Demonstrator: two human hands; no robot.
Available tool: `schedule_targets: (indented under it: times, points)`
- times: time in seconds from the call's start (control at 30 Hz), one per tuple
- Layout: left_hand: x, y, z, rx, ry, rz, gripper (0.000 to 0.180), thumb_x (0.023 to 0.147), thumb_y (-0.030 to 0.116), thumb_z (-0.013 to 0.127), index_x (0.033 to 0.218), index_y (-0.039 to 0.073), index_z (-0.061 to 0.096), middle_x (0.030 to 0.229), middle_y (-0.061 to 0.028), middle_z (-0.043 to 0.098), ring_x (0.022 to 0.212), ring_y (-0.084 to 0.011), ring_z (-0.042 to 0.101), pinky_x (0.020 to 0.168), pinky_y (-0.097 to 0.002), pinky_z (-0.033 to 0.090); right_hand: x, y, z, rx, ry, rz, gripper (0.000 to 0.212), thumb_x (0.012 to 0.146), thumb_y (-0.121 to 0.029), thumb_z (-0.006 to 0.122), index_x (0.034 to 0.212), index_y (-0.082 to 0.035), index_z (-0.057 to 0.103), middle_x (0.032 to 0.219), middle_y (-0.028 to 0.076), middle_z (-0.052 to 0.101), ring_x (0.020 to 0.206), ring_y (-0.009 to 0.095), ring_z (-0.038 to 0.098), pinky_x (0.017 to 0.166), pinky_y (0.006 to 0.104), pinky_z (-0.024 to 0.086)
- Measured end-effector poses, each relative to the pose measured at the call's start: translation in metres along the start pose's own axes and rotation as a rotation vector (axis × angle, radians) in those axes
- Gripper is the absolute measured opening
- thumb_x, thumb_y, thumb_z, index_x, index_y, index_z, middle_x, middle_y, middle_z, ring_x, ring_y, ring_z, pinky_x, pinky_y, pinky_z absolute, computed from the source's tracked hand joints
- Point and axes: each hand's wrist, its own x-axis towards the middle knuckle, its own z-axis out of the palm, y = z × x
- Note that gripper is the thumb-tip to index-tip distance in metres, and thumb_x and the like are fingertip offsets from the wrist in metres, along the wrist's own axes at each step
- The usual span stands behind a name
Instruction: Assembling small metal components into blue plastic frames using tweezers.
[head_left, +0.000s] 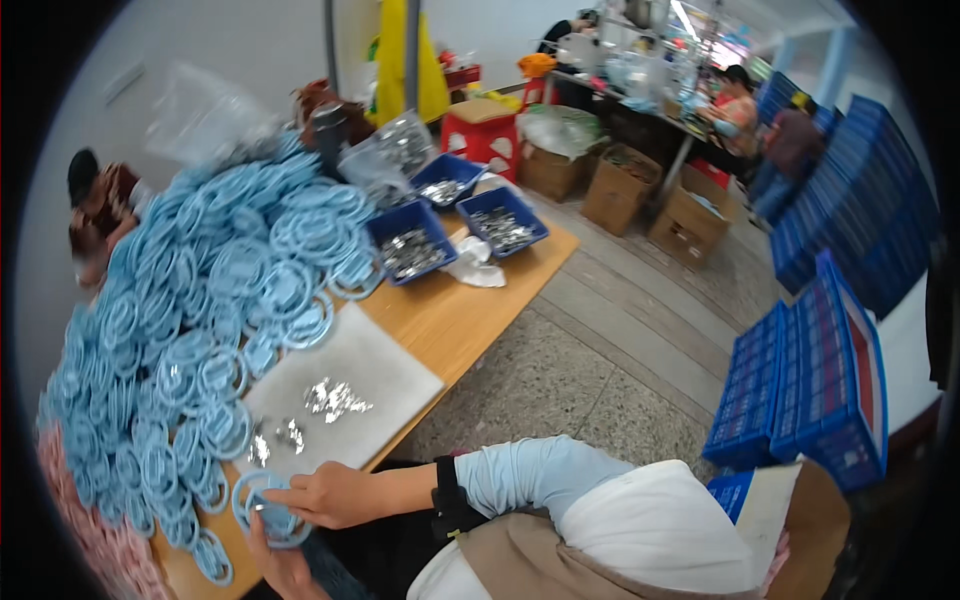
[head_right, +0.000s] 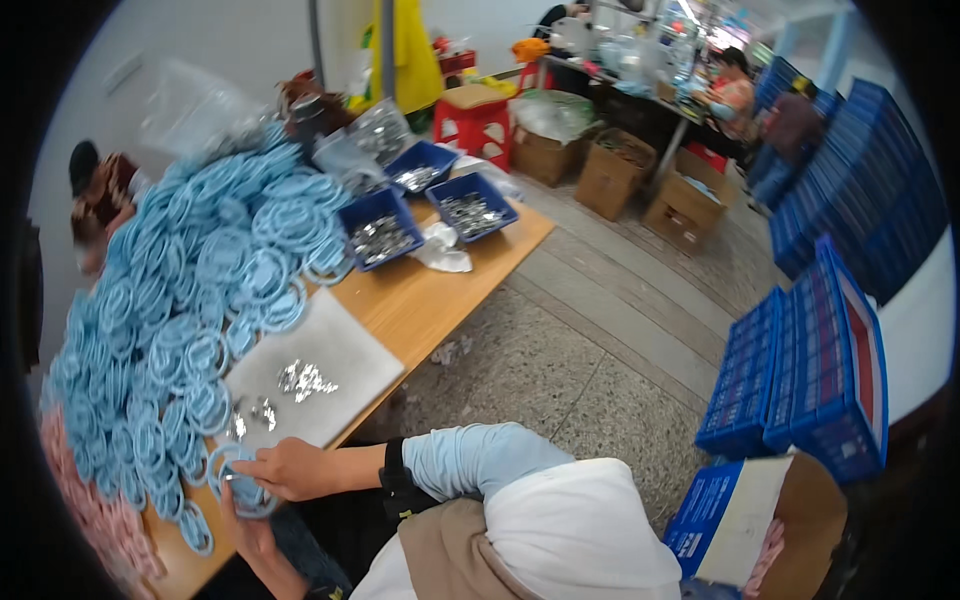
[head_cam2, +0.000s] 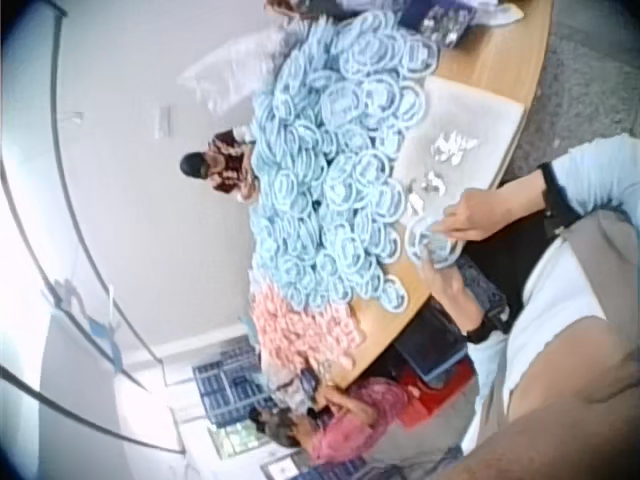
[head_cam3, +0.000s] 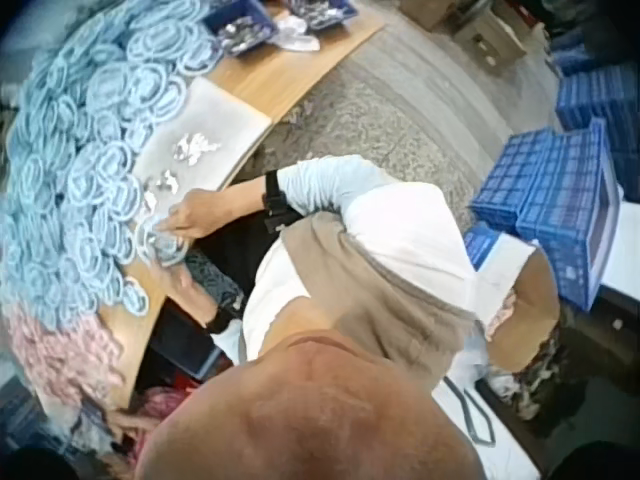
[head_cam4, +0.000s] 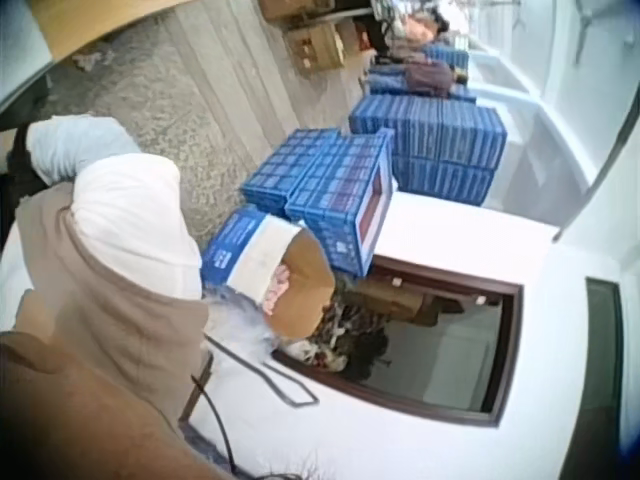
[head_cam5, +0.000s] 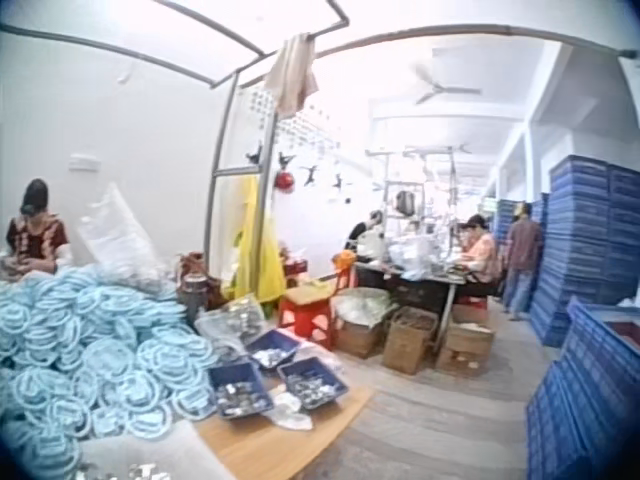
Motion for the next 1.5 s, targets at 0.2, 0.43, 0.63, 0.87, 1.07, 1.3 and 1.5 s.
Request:
schedule_targets:
  times: [0.2, 0.43, 0.63, 0.87, 1.07, 1.3, 1.5]
  points:
    - [-0.006, 0.003, 0.04, 0.105, -0.038, 0.09, 0.042, 0.087, 0.02, 0.057, 0.122, 0.003, 0.042, 0.113, -0.0088, 0.054, 0.102, -0.0173, 0.055, 0.083, -0.0318, 0.048, 0.015, 0.01, -0.015, 0.164, 0.281, 0.167, 0.052, 0.067, -0.022, 0.067, 0.111, 0.002, 0.055, 0.085, 0.017, 0.058, 0.067, 0.035, 0.058, 0.061, 0.0381, 0.047]
    - [-0.031, 0.012, 0.089, 0.342, -0.007, 0.117, 0.049, 0.085, 0.014, 0.057, 0.126, -0.005, 0.04, 0.124, -0.0136, 0.047, 0.11, -0.0219, 0.049, 0.092, -0.0338, 0.04, 0.022, -0.001, -0.041, 0.465, 0.048, 0.397, 0.046, 0.061, -0.021, 0.065, 0.097, 0.008, 0.059, 0.08, 0.021, 0.063, 0.075, 0.033, 0.061, 0.067, 0.0344, 0.048]
    - [-0.037, 0.014, 0.087, 0.263, -0.053, 0.077, 0.044, 0.087, 0.019, 0.054, 0.122, -0.004, 0.042, 0.117, -0.0154, 0.052, 0.105, -0.0242, 0.052, 0.09, -0.0365, 0.042, 0.022, -0.002, -0.032, 0.278, 0.119, 0.303, 0.047, 0.059, -0.021, 0.066, 0.098, 0.004, 0.06, 0.079, 0.02, 0.062, 0.071, 0.03, 0.061, 0.066, 0.0336, 0.048]
    - [-0.048, -0.004, 0.051, 0.303, -0.128, -0.159, 0.047, 0.073, 0.009, 0.067, 0.116, -0.001, 0.05, 0.107, -0.0087, 0.057, 0.093, -0.0158, 0.056, 0.08, -0.0296, 0.045, 0.011, 0.008, -0.029, 0.229, -0.123, 0.047, 0.042, 0.06, -0.023, 0.067, 0.098, -0.006, 0.063, 0.074, 0.013, 0.058, 0.068, 0.029, 0.059, 0.06, 0.0352, 0.047]
    - [-0.052, 0.028, 0.066, 0.619, -0.42, -0.219, 0.04, 0.075, 0.014, 0.069, 0.109, -0.001, 0.055, 0.092, -0.0037, 0.061, 0.079, -0.0109, 0.059, 0.072, -0.0258, 0.048, 0.014, -0.018, -0.03, 0.329, -0.396, 0.001, 0.039, 0.062, -0.019, 0.069, 0.099, -0.008, 0.062, 0.079, 0.009, 0.059, 0.073, 0.025, 0.06, 0.062, 0.032, 0.047]
    - [-0.04, 0.01, 0.048, 0.126, 0.207, -0.059, 0.038, 0.086, 0.031, 0.058, 0.112, 0.004, 0.052, 0.094, -0.0055, 0.061, 0.081, -0.0122, 0.061, 0.058, -0.0229, 0.051, 0.013, 0.059, -0.063, 0.053, -0.039, 0.331, 0.008, 0.075, -0.007, 0.065, 0.082, -0.002, 0.066, 0.07, 0.007, 0.061, 0.066, 0.014, 0.056, 0.056, 0.0265, 0.042]
    - [-0.037, -0.006, 0.051, -0.115, 0.253, -0.011, 0.031, 0.087, 0.024, 0.057, 0.109, 0.004, 0.051, 0.097, -0.0079, 0.06, 0.087, -0.0142, 0.061, 0.064, -0.0258, 0.056, 0.027, 0.065, -0.042, -0.269, -0.215, 0.178, 0.011, 0.072, -0.01, 0.062, 0.079, -0.002, 0.066, 0.071, 0.012, 0.06, 0.063, 0.023, 0.057, 0.057, 0.033, 0.044]
